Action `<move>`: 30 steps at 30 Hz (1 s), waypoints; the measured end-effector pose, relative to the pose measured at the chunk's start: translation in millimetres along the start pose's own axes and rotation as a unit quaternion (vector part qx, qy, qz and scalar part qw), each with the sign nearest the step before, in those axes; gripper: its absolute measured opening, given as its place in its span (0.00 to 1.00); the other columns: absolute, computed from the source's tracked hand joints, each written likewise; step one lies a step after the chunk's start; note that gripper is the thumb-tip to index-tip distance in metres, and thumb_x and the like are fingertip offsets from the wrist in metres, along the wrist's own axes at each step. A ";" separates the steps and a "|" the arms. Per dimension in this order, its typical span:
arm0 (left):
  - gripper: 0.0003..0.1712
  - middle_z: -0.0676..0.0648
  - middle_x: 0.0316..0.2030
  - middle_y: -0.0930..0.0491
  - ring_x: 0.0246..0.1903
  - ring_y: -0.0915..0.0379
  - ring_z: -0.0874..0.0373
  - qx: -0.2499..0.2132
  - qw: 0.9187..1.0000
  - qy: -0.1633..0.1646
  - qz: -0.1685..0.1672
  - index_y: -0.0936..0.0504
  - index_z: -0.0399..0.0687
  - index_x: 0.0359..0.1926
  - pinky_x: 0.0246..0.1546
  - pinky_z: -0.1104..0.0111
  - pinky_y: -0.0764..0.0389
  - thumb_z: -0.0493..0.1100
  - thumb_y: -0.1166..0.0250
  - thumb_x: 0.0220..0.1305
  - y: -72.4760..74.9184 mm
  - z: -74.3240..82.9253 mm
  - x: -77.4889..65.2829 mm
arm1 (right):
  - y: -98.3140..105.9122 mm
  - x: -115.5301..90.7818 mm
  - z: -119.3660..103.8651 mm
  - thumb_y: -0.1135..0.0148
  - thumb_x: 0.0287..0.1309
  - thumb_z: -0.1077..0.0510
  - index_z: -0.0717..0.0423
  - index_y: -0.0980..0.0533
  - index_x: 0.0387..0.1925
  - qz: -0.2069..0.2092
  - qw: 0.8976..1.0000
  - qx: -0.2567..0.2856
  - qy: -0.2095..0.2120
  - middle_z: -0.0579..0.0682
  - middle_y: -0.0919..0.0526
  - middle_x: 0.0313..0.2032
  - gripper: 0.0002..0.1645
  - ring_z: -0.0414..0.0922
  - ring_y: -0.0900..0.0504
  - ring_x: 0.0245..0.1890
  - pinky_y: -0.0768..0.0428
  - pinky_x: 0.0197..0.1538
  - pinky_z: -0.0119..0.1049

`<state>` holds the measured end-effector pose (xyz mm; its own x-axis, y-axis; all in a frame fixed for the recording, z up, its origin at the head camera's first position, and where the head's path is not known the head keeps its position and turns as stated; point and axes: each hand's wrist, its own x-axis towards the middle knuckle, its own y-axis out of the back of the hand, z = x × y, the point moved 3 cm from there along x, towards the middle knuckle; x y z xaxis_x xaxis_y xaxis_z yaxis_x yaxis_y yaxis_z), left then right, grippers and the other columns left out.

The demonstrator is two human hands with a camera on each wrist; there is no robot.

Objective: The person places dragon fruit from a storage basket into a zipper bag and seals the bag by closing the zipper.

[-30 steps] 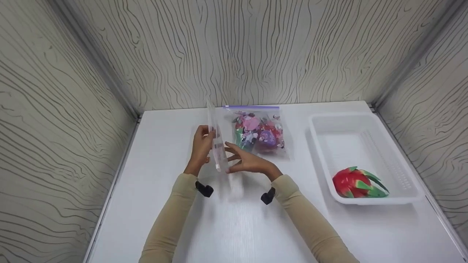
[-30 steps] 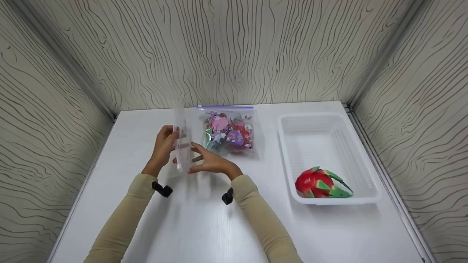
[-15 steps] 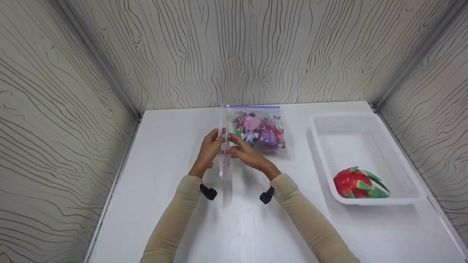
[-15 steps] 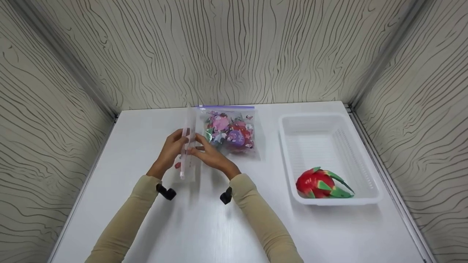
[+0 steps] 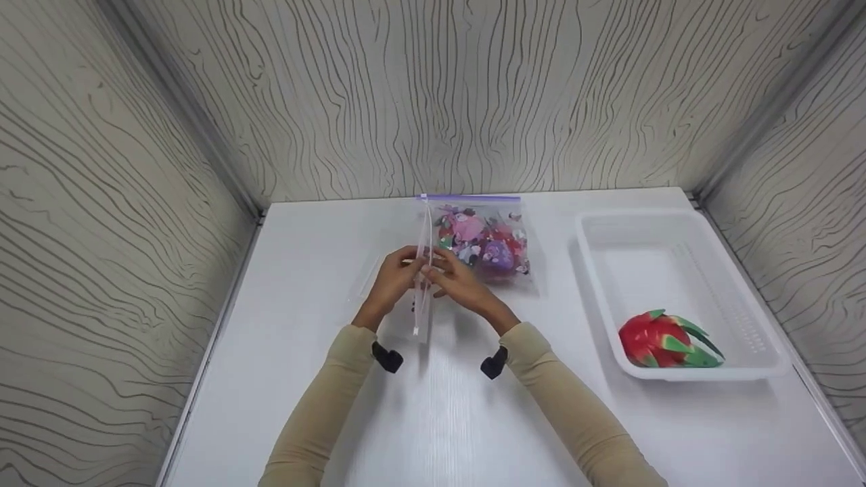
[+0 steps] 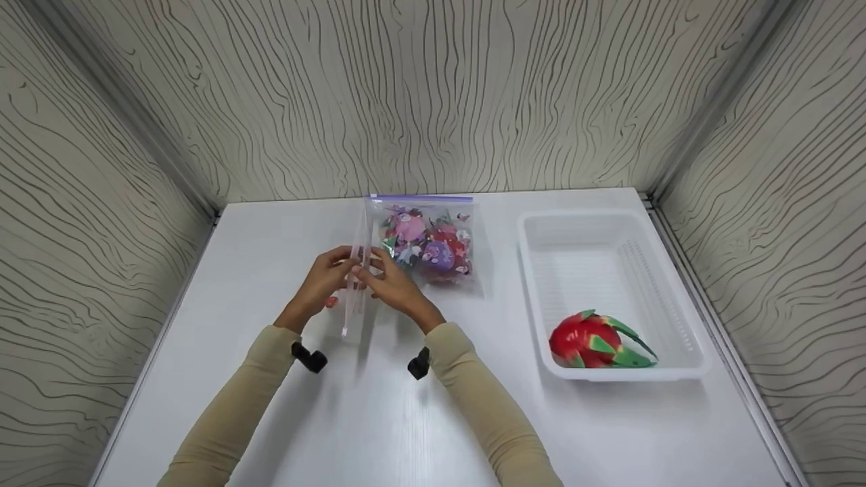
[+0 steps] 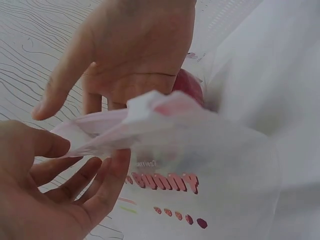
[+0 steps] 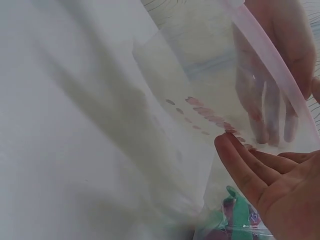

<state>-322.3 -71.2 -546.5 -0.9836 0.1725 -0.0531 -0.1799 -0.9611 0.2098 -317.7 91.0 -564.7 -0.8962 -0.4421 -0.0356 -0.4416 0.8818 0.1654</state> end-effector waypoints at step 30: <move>0.13 0.43 0.37 0.22 0.32 0.16 0.55 0.031 0.999 0.032 0.011 0.27 0.39 0.54 0.35 0.63 0.08 0.41 0.39 0.76 -0.8 -5.4 -4.6 | 1.2 1.0 2.6 0.44 0.78 0.53 0.61 0.17 0.46 0.130 0.975 -0.179 -0.008 0.61 0.12 0.28 0.16 0.40 0.23 0.18 0.29 0.18 0.28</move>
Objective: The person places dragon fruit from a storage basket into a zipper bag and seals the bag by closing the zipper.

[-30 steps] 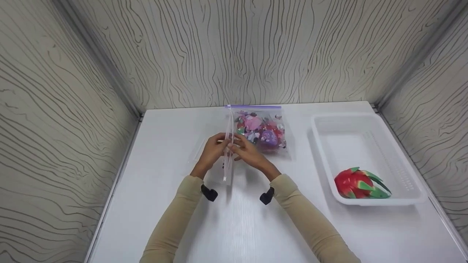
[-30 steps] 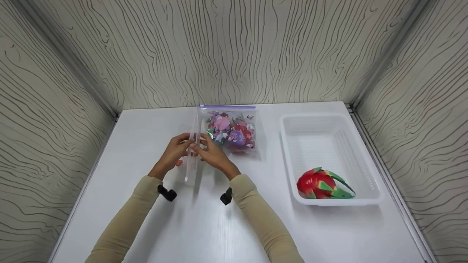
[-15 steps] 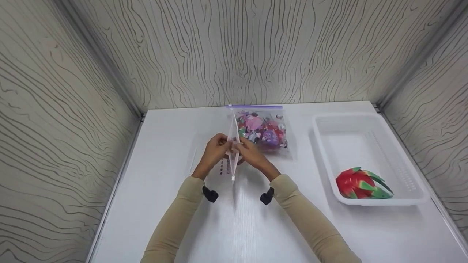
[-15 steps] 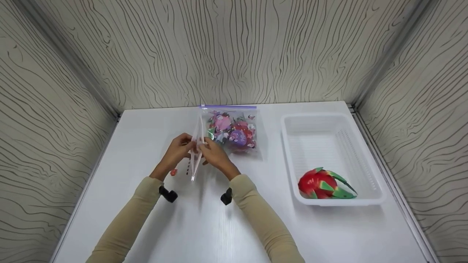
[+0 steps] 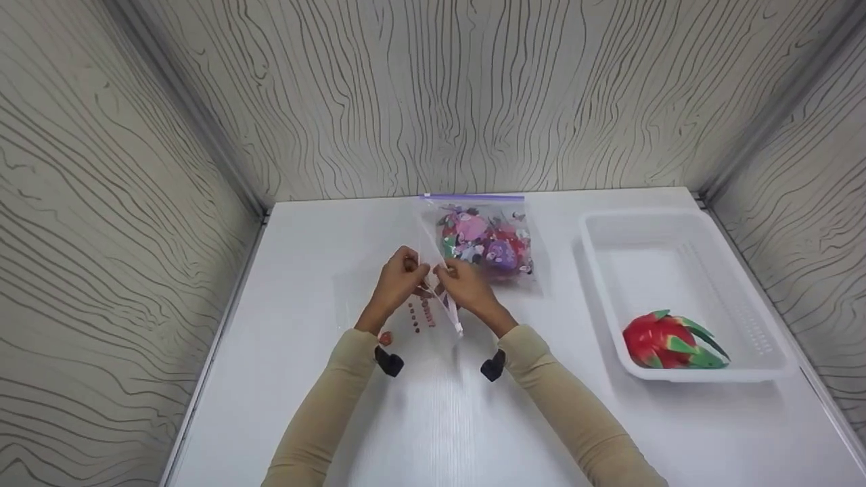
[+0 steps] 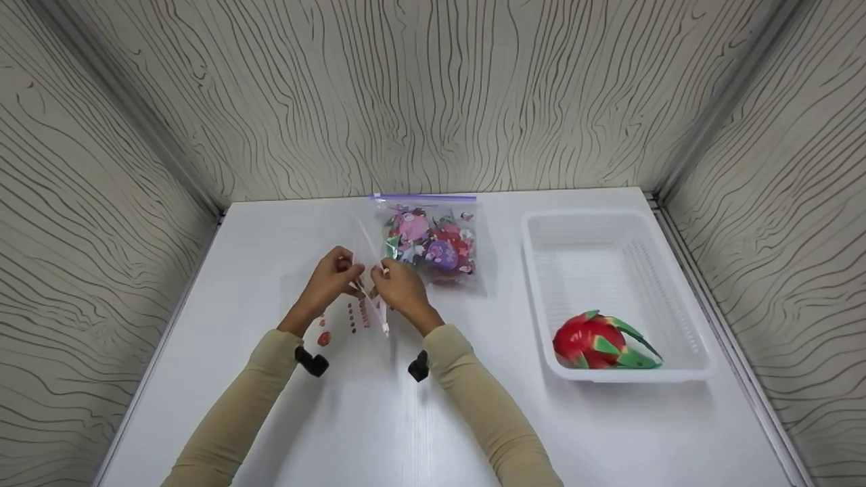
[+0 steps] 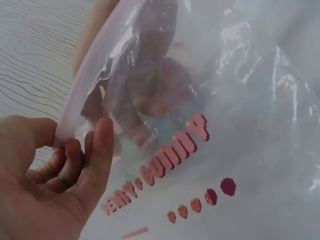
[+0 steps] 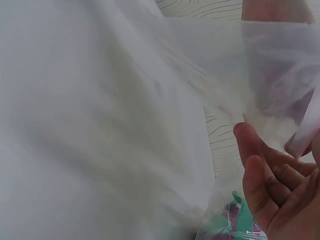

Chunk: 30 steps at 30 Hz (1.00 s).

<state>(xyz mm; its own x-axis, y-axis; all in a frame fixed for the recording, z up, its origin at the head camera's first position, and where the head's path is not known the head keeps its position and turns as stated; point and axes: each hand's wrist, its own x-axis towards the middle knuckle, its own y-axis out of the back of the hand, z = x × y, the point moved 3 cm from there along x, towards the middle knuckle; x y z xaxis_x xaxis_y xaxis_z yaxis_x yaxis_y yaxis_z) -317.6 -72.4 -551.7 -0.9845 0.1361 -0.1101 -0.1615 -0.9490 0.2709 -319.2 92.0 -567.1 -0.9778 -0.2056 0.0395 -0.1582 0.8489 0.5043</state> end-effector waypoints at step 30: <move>0.09 0.49 0.27 0.24 0.21 0.20 0.61 0.052 0.996 -0.015 0.070 0.20 0.36 0.50 0.27 0.63 0.10 0.35 0.38 0.72 39.5 -14.9 -3.9 | 10.5 -0.1 15.5 0.34 0.72 0.56 0.60 0.16 0.47 0.029 0.999 -0.027 -0.033 0.46 0.20 0.16 0.11 0.35 0.30 0.07 0.33 0.13 0.29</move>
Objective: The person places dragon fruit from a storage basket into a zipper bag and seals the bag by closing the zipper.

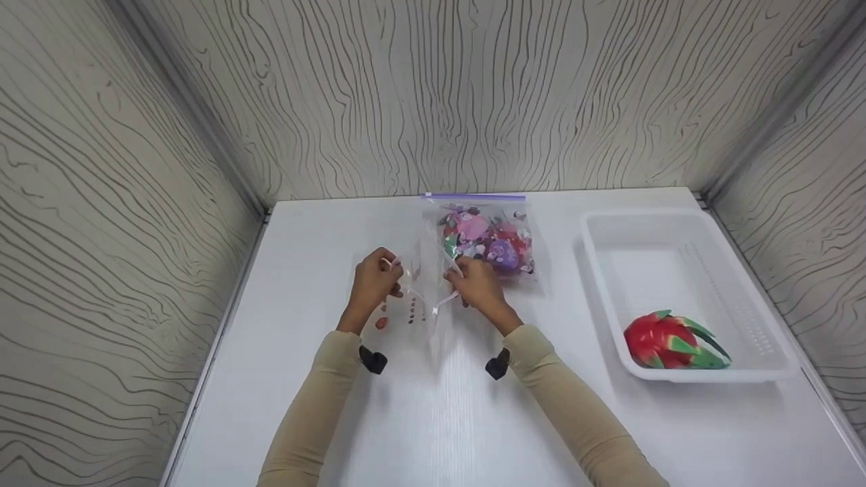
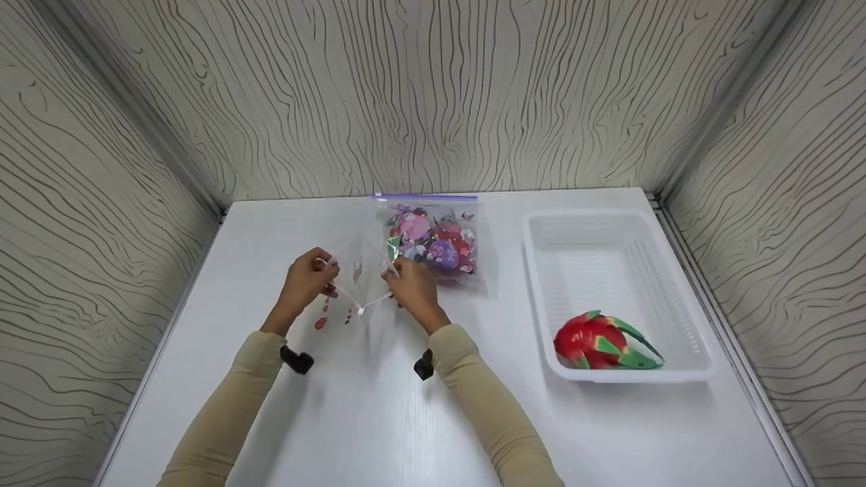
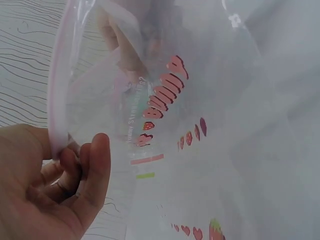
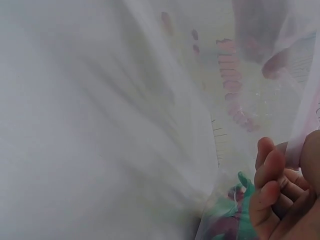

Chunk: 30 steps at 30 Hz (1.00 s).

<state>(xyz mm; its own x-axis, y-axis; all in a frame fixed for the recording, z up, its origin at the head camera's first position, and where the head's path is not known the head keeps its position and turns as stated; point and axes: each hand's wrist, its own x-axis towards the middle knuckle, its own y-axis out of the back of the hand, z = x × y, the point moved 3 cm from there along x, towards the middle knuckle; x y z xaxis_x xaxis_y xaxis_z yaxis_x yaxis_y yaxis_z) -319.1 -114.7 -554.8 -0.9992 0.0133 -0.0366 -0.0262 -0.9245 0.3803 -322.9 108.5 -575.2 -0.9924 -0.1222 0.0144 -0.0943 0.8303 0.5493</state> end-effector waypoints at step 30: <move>0.10 0.35 0.34 0.16 0.21 0.18 0.62 0.006 0.999 0.028 0.046 0.12 0.39 0.47 0.35 0.62 0.08 0.40 0.32 0.72 53.0 -10.2 3.1 | 5.0 0.9 6.4 0.36 0.72 0.55 0.61 0.16 0.44 -0.006 0.998 0.037 -0.055 0.52 0.15 0.19 0.12 0.39 0.26 0.12 0.29 0.15 0.29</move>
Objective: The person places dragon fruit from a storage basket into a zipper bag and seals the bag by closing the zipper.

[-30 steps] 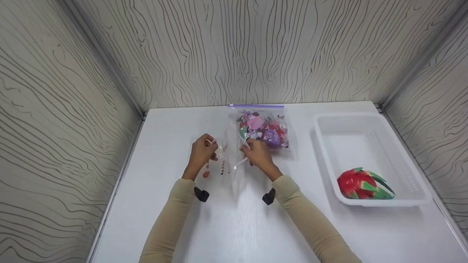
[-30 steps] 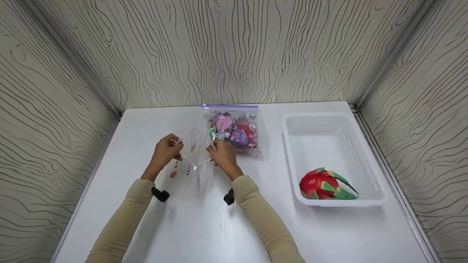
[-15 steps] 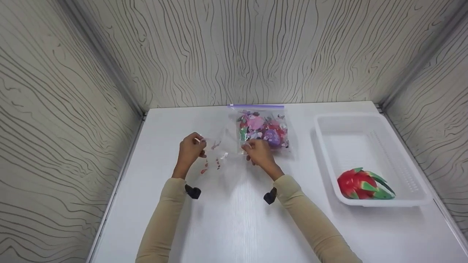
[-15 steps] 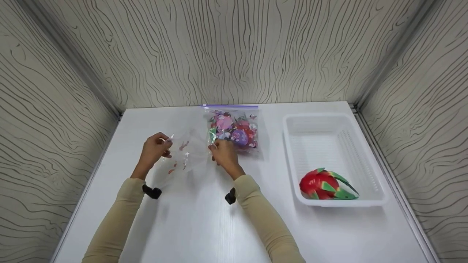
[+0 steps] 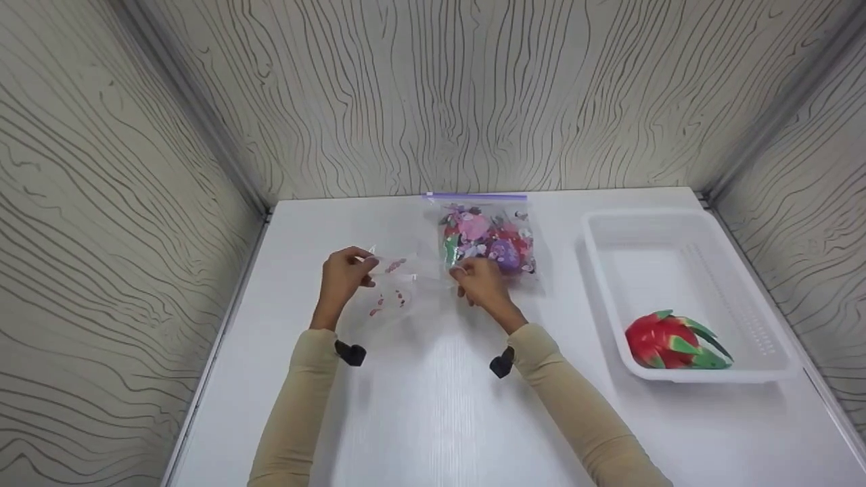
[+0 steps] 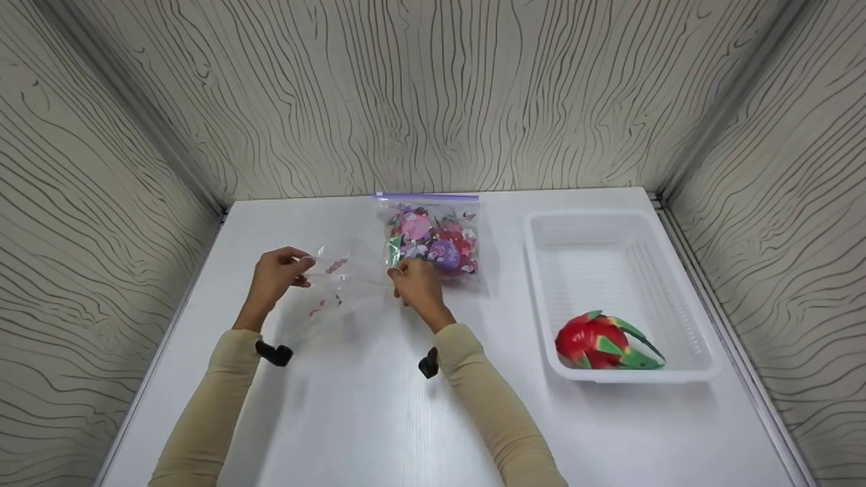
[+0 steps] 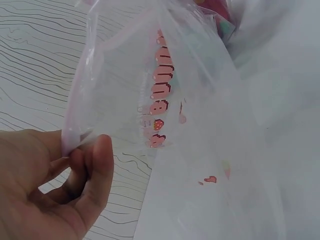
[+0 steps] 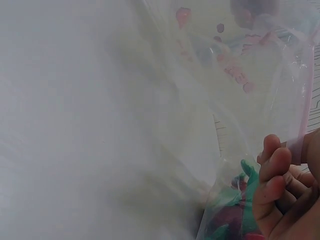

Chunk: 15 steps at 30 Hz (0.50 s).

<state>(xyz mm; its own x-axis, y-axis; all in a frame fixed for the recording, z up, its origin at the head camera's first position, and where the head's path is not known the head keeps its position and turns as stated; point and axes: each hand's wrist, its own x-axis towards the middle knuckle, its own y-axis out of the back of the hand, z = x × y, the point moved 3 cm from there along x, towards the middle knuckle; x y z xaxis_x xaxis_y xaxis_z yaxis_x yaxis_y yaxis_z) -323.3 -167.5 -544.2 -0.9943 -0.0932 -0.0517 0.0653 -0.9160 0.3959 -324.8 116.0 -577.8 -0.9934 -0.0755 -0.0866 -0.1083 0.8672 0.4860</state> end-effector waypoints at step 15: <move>0.12 0.45 0.31 0.17 0.27 0.16 0.59 -0.017 0.999 -0.021 -0.046 0.13 0.35 0.50 0.35 0.67 0.09 0.39 0.35 0.75 -19.5 16.4 -3.8 | -4.5 3.9 2.0 0.41 0.79 0.50 0.64 0.17 0.45 -0.040 0.998 0.015 0.053 0.55 0.11 0.26 0.20 0.41 0.21 0.16 0.26 0.18 0.30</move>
<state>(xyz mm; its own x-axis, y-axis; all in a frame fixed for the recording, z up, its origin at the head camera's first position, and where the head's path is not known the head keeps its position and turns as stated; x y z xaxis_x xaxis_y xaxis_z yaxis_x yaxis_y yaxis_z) -322.2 -142.9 -536.7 -0.9988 0.0069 -0.0476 -0.0236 -0.9328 0.3596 -328.1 112.8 -582.1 -0.9803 -0.1951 -0.0305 -0.1874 0.8706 0.4549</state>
